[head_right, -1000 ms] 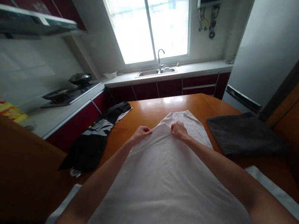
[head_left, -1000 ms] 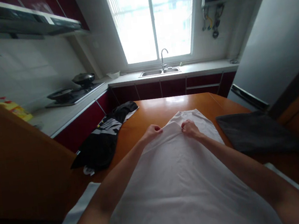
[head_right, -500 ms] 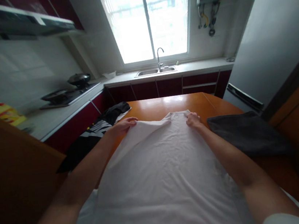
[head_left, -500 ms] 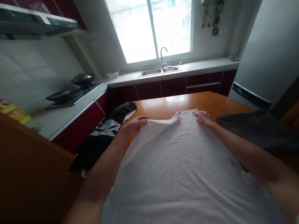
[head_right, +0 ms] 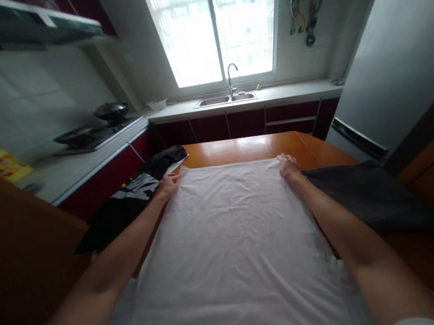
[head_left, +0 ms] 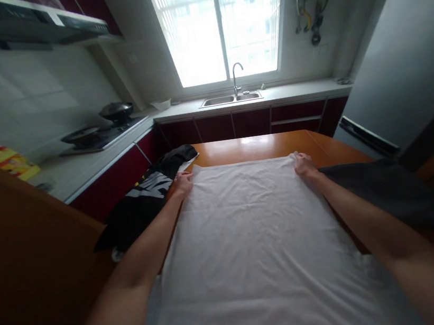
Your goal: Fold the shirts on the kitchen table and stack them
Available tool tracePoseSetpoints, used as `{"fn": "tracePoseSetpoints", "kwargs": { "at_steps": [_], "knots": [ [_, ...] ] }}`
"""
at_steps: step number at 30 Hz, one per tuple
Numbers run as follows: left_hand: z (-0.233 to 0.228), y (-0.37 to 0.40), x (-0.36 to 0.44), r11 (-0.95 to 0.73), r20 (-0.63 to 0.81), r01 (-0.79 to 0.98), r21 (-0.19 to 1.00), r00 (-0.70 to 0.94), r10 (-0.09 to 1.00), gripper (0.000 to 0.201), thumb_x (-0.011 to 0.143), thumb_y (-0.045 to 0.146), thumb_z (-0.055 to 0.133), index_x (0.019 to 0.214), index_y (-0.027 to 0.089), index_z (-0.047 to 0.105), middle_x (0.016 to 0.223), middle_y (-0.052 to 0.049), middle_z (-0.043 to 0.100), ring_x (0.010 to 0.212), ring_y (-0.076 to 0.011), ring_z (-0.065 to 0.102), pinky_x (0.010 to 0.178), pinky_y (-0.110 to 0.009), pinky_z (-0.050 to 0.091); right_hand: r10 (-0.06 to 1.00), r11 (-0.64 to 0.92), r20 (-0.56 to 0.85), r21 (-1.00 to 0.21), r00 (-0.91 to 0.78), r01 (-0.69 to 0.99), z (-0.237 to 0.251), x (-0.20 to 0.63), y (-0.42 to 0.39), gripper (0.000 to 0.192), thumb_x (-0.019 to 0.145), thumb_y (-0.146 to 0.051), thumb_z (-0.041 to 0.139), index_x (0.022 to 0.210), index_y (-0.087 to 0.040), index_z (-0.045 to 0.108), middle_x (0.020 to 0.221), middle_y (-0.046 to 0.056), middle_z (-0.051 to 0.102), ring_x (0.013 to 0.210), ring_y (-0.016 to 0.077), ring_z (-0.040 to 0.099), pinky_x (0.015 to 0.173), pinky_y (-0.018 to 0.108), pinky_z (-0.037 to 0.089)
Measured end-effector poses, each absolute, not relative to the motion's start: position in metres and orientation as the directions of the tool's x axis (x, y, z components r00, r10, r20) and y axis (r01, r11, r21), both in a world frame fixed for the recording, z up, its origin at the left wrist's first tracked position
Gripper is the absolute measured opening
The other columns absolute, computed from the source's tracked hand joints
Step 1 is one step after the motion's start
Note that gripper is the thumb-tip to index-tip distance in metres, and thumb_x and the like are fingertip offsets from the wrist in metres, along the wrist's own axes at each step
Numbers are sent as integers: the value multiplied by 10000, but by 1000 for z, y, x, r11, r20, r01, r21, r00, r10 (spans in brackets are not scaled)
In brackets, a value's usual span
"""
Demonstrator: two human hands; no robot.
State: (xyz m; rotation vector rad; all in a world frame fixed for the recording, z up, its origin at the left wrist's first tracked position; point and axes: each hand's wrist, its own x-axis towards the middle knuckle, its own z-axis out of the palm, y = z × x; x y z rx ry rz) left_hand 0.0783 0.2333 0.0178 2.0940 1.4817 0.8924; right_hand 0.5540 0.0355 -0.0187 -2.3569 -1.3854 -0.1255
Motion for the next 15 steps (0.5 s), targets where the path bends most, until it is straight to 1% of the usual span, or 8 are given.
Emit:
{"fn": "tracePoseSetpoints", "kwargs": {
  "at_steps": [2,4,5,7,10,12,15],
  "knots": [
    [9,226,86,-357,263,751,555,249,932,398,822,207,604,1207,145,689,1428,-159,515,1354,-341,448,1149,-477,336,794,-458,305,-269,526,847,-23,543,33,518,880,-178,440,1374,-89,564,1501,218,466,1382,335,408,1112,473,351],
    [1,217,96,-396,242,800,451,317,917,439,883,233,560,1307,151,636,1514,-147,461,1436,-311,358,1197,-444,255,805,-454,307,-231,507,860,-26,530,33,541,931,-207,376,1441,-69,492,1560,211,396,1449,314,318,1160,482,281],
    [-3,214,101,-417,221,814,404,355,908,462,913,267,541,1356,151,603,1544,-144,437,1462,-298,327,1207,-428,230,824,-445,283,-211,490,870,-28,525,34,558,955,-242,346,1472,-60,451,1582,203,368,1472,299,283,1180,476,248],
    [-9,209,110,-439,171,840,320,404,899,519,962,373,501,1433,158,539,1582,-146,396,1494,-300,279,1216,-441,194,852,-458,187,-185,489,870,-30,517,37,618,992,-345,293,1521,-36,371,1616,196,309,1503,288,223,1211,479,183],
    [-12,211,116,-432,101,875,217,420,902,605,995,506,412,1505,183,458,1622,-152,323,1514,-336,233,1213,-501,167,846,-517,53,-158,530,841,-32,516,43,715,1005,-476,228,1553,-22,305,1643,189,242,1527,284,162,1233,487,96],
    [-12,218,118,-428,70,888,169,423,904,631,1003,541,360,1534,205,414,1645,-142,271,1526,-336,200,1213,-506,159,841,-533,17,-149,541,833,-32,520,47,750,1001,-526,211,1569,-40,273,1654,183,208,1534,275,138,1234,490,66],
    [-12,232,121,-420,37,900,117,418,908,649,1007,563,301,1565,238,356,1666,-117,217,1538,-321,162,1217,-500,150,836,-544,-4,-142,549,827,-31,529,52,778,991,-578,217,1586,-77,243,1667,182,158,1542,275,99,1227,519,52]
  ]
}}
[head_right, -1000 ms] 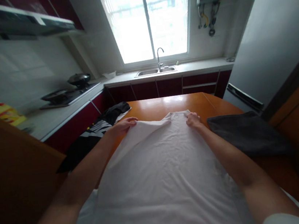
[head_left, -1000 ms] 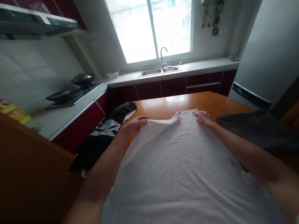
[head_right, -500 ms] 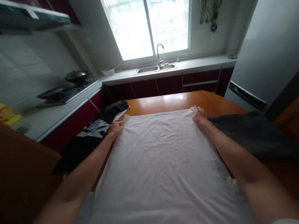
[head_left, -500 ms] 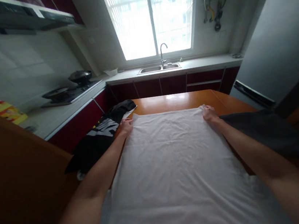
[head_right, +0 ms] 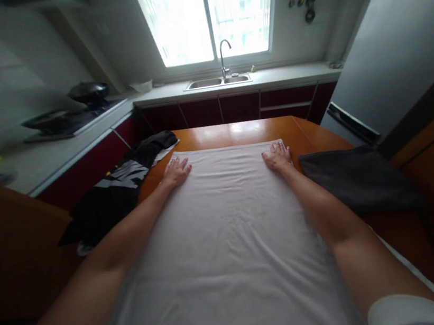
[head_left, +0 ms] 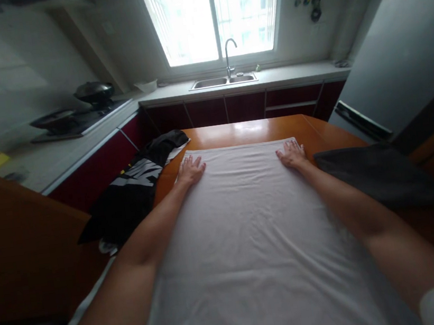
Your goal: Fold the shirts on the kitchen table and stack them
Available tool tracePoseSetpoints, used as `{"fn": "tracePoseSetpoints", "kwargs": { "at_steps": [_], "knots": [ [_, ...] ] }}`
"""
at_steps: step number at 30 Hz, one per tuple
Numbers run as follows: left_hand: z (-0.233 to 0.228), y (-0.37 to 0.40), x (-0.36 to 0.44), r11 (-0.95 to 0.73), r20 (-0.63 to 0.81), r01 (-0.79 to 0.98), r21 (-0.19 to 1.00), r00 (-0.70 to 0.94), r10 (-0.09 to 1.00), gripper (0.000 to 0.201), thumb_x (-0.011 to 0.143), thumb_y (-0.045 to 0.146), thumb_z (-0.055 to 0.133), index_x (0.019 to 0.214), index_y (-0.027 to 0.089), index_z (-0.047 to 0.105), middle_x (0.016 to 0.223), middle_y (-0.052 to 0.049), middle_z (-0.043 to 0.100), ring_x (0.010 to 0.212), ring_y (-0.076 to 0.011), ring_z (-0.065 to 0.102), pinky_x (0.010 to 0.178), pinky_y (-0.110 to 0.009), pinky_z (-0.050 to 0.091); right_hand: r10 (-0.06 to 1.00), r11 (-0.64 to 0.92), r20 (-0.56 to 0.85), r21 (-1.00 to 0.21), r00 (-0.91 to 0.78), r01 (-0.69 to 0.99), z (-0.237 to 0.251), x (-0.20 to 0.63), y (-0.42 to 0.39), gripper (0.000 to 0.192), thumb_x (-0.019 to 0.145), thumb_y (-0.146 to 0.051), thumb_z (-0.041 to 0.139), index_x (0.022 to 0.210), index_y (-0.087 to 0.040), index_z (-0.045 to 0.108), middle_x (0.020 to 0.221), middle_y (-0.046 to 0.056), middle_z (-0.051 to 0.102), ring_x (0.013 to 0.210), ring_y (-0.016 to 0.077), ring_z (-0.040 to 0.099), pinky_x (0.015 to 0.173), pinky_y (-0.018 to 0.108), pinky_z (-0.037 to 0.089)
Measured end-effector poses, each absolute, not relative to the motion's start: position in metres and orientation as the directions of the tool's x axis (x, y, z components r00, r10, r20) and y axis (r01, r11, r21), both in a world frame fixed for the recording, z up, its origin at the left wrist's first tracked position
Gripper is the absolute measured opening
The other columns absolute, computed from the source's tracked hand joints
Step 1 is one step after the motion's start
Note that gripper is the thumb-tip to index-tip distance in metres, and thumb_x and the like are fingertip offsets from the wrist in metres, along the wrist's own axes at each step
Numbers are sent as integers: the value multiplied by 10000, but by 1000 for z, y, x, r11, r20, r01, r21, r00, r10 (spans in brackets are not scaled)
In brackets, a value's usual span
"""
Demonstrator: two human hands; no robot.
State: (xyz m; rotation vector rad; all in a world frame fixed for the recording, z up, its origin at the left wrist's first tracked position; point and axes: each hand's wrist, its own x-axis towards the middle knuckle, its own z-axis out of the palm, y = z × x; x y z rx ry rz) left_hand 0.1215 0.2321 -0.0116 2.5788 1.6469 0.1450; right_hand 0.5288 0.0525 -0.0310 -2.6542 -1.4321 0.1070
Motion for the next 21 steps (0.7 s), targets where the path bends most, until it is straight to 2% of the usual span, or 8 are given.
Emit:
{"fn": "tracePoseSetpoints", "kwargs": {
  "at_steps": [7,14,16,18,21],
  "knots": [
    [-15,258,133,-415,37,906,80,414,910,674,980,613,273,1576,303,326,1665,-95,231,1527,-364,175,1197,-546,182,837,-541,-11,-176,548,823,-28,540,71,819,968,-637,256,1592,-107,239,1674,193,95,1549,296,27,1212,566,44],
    [-10,263,140,-397,61,910,122,392,918,657,979,593,320,1548,274,397,1642,-96,294,1514,-357,219,1206,-541,182,854,-503,36,-204,519,840,-27,550,82,796,964,-617,287,1570,-101,297,1662,197,166,1539,306,100,1207,585,77],
    [-5,257,142,-409,117,903,136,395,911,628,995,544,320,1530,233,428,1629,-115,316,1511,-337,234,1207,-531,193,859,-471,110,-218,501,855,-21,545,80,732,978,-546,306,1548,-87,337,1642,202,235,1525,308,154,1202,600,96],
    [-1,243,146,-460,214,879,124,429,878,590,1008,475,331,1506,187,456,1616,-135,337,1512,-315,239,1213,-517,193,836,-431,267,-222,480,874,-14,531,74,621,993,-405,309,1511,-71,388,1616,205,301,1506,300,211,1203,605,100],
    [2,199,149,-630,280,775,56,594,755,545,1006,423,385,1483,175,480,1597,-128,376,1514,-303,235,1222,-516,171,799,-297,484,-199,357,934,-3,491,55,506,972,-220,315,1421,-80,502,1588,186,366,1490,277,256,1216,577,89]
  ]
}}
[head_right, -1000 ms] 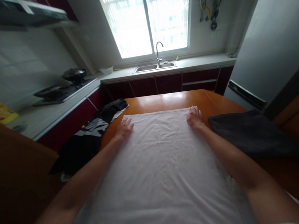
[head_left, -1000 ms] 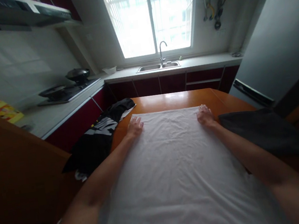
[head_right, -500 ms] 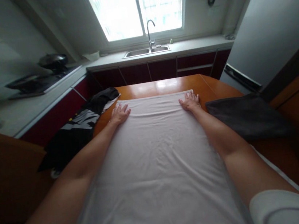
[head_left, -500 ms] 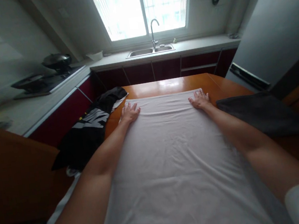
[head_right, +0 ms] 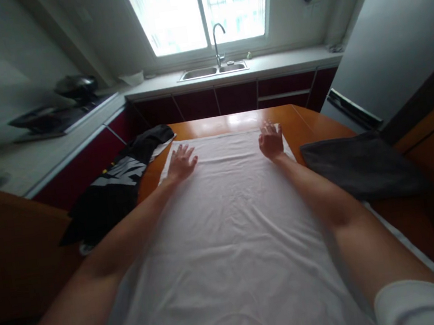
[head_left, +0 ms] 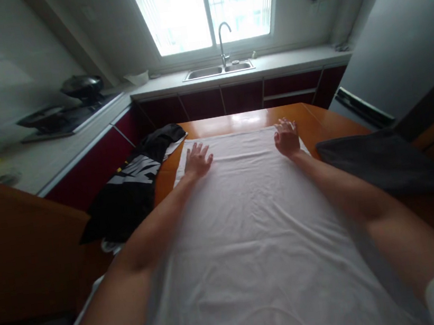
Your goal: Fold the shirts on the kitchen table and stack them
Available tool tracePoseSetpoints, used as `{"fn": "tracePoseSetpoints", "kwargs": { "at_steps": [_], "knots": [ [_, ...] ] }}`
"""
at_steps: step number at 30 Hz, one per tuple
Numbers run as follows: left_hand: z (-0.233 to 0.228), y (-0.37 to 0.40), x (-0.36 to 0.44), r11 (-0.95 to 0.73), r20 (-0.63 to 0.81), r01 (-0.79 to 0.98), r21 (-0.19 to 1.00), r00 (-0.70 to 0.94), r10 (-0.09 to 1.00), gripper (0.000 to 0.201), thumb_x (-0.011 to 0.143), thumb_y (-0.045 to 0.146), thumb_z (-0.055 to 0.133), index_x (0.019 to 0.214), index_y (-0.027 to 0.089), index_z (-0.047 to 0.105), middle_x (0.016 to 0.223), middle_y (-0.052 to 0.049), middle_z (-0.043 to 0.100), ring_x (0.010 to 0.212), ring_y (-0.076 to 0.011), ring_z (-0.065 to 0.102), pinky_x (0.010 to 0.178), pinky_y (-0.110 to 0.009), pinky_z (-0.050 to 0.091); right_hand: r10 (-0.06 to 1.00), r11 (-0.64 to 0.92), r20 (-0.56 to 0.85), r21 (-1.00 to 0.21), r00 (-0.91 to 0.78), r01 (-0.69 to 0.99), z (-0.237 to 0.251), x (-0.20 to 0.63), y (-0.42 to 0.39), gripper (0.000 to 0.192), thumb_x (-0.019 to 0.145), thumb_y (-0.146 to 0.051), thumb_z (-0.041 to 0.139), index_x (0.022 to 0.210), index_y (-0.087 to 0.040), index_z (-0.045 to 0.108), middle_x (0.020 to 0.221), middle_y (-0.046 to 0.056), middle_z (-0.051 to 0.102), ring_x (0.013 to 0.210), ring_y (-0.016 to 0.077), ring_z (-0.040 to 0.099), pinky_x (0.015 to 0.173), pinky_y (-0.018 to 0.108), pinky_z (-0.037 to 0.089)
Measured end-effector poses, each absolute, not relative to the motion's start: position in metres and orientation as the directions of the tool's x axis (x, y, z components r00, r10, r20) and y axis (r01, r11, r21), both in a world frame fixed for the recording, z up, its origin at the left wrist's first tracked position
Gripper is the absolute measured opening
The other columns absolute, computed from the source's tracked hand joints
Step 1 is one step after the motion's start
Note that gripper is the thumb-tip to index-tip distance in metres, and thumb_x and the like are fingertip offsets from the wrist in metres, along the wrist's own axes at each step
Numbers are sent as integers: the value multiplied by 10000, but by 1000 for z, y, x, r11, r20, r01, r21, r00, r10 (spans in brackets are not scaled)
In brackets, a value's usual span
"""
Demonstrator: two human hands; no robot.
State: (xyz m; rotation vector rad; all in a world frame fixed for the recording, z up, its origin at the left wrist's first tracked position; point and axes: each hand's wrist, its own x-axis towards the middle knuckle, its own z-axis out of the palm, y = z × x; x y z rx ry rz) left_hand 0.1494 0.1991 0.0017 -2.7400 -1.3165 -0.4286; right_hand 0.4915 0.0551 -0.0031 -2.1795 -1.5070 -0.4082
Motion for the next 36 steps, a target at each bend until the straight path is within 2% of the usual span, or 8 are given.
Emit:
{"fn": "tracePoseSetpoints", "kwargs": {
  "at_steps": [2,5,8,11,22,26,30,36],
  "knots": [
    [0,156,147,-740,214,671,37,718,662,534,1015,442,392,1486,204,477,1584,-112,404,1504,-301,267,1216,-521,190,842,-151,490,-187,226,971,0,454,29,478,951,-185,355,1377,-99,553,1575,170,396,1493,274,261,1219,559,112],
    [-4,84,131,-834,105,550,55,827,552,564,1029,517,361,1523,251,428,1628,-91,329,1525,-304,215,1218,-532,176,935,-25,337,-251,111,968,-4,397,-29,489,981,-276,385,1425,-127,522,1575,157,403,1497,271,273,1213,502,199],
    [-5,23,103,-845,19,523,108,849,528,606,1029,560,342,1566,279,346,1657,-82,255,1535,-300,189,1218,-527,185,991,44,131,-319,-2,947,-12,359,-93,550,1002,-374,395,1509,-162,430,1620,148,327,1501,262,279,1198,472,261],
    [-5,-18,73,-842,-16,520,141,852,523,627,1033,566,324,1588,274,294,1672,-77,195,1544,-292,149,1225,-518,175,997,48,66,-294,-30,955,-16,344,-143,574,1013,-401,387,1531,-154,403,1643,162,261,1528,289,202,1218,508,200],
    [-2,-104,4,-847,-85,519,113,855,512,639,1033,578,337,1602,311,219,1678,-79,115,1547,-316,77,1217,-571,161,997,33,75,-205,-18,978,-17,322,-257,626,1026,-502,374,1569,-193,337,1647,158,227,1533,296,171,1212,580,173],
    [-6,-123,-10,-851,-35,516,99,856,515,601,1047,556,314,1597,331,227,1678,-66,131,1547,-298,104,1222,-557,165,989,118,114,-209,-96,971,-13,327,-283,624,1034,-529,342,1566,-203,348,1652,140,217,1534,278,173,1223,550,174],
    [-5,-139,-20,-852,2,514,101,856,516,581,1045,555,326,1583,341,279,1672,-57,176,1542,-290,153,1222,-542,194,975,205,126,-218,-181,954,-5,333,-298,598,1034,-499,365,1557,-209,369,1646,126,243,1532,264,189,1227,529,194],
    [2,-167,-24,-856,36,502,121,860,509,545,1053,495,356,1570,326,322,1658,-60,236,1530,-287,211,1211,-554,227,977,133,192,-217,-92,967,-4,304,-325,519,1008,-356,435,1503,-201,468,1631,133,288,1515,296,245,1210,558,233]
  ]
}}
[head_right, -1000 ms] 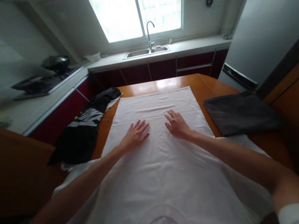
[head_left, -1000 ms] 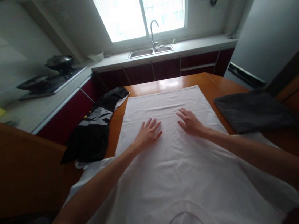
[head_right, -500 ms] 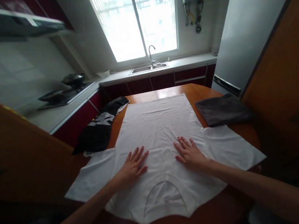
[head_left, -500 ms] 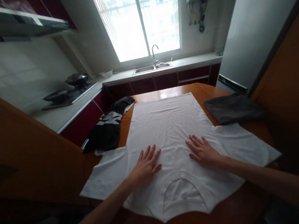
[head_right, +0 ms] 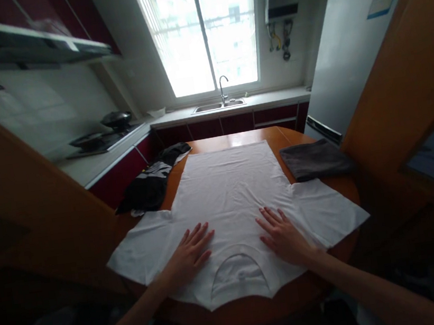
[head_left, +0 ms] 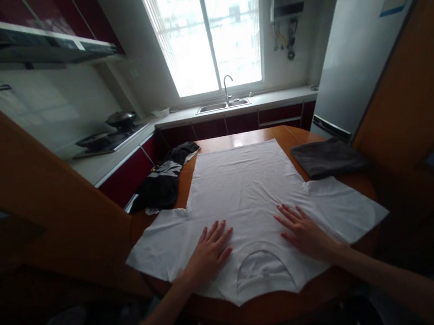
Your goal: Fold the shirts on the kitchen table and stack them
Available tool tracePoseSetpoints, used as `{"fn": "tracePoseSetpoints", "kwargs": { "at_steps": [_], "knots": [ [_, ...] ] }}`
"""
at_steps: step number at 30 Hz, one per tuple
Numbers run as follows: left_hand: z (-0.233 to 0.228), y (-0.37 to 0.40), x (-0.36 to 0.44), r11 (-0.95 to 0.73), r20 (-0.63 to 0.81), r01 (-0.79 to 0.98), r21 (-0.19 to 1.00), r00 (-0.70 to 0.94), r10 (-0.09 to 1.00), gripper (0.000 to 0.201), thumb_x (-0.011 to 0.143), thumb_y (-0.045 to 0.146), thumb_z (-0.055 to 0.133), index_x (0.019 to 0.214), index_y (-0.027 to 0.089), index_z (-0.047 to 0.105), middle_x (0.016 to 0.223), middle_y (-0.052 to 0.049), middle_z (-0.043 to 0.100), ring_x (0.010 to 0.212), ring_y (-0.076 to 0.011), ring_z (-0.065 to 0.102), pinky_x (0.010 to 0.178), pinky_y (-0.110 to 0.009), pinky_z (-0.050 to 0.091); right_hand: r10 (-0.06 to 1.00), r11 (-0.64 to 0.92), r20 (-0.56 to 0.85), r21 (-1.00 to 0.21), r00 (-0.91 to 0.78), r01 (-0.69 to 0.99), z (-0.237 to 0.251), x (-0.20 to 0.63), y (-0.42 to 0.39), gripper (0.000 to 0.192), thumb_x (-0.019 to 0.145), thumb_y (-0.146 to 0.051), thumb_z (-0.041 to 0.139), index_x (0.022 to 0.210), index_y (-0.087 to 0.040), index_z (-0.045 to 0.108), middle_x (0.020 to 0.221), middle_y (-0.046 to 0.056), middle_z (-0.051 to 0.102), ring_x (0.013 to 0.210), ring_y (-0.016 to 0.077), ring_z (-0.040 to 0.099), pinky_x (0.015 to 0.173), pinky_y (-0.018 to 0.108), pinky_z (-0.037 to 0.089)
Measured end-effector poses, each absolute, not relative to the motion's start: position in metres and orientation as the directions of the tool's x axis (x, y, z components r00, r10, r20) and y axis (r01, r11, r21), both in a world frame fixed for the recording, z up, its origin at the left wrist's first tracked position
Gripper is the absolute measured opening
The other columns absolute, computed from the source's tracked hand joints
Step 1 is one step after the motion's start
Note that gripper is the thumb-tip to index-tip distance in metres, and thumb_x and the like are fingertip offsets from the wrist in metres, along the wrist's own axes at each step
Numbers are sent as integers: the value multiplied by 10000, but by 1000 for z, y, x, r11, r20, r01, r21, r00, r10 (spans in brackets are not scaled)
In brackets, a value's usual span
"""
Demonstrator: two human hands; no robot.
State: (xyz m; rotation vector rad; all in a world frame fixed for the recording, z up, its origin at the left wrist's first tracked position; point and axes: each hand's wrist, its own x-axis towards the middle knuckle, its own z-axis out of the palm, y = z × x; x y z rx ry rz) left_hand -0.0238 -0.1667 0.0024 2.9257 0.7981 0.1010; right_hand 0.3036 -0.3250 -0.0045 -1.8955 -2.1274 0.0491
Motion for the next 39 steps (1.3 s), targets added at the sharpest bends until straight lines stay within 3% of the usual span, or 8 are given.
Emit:
{"fn": "tracePoseSetpoints", "kwargs": {
  "at_steps": [9,16,24,27,32,39],
  "knots": [
    [11,-208,-22,-931,-7,340,132,939,343,610,1038,476,408,1597,388,180,1678,-20,145,1539,-305,167,1228,-568,162,973,223,115,-257,-199,941,0,287,-347,581,1011,-403,435,1555,-207,376,1645,133,242,1534,288,181,1221,566,182],
    [17,-203,3,-917,48,348,194,930,364,609,1049,444,402,1605,354,171,1666,-38,218,1536,-277,192,1228,-541,206,969,222,167,-264,-182,939,3,274,-337,549,1018,-369,431,1548,-230,390,1658,112,207,1537,288,168,1221,567,187],
    [9,-203,10,-922,15,355,157,932,362,610,1029,526,419,1587,404,205,1672,-7,167,1536,-292,188,1230,-564,184,981,178,133,-338,-141,924,-3,279,-338,546,1024,-419,396,1539,-238,405,1639,86,287,1520,251,243,1229,506,225],
    [11,-202,9,-921,16,353,162,933,360,619,1027,522,429,1589,397,201,1667,-17,183,1531,-294,207,1229,-567,189,985,40,174,-338,21,940,1,312,-322,537,1039,-404,323,1536,-220,408,1630,87,313,1520,240,243,1220,495,245],
    [9,-200,7,-917,-6,367,155,929,371,626,1027,523,421,1591,404,177,1666,-14,178,1528,-301,215,1221,-577,221,899,-374,147,-237,414,897,-15,384,-302,632,1023,-443,289,1577,-141,307,1641,147,262,1531,295,195,1206,583,200],
    [6,-199,6,-934,70,344,95,934,351,637,1021,497,455,1591,395,189,1659,-9,216,1514,-287,264,1217,-535,262,864,-450,146,-202,481,870,-41,413,-321,669,1012,-512,254,1589,-176,291,1631,138,299,1518,292,239,1211,552,204]
  ]
}}
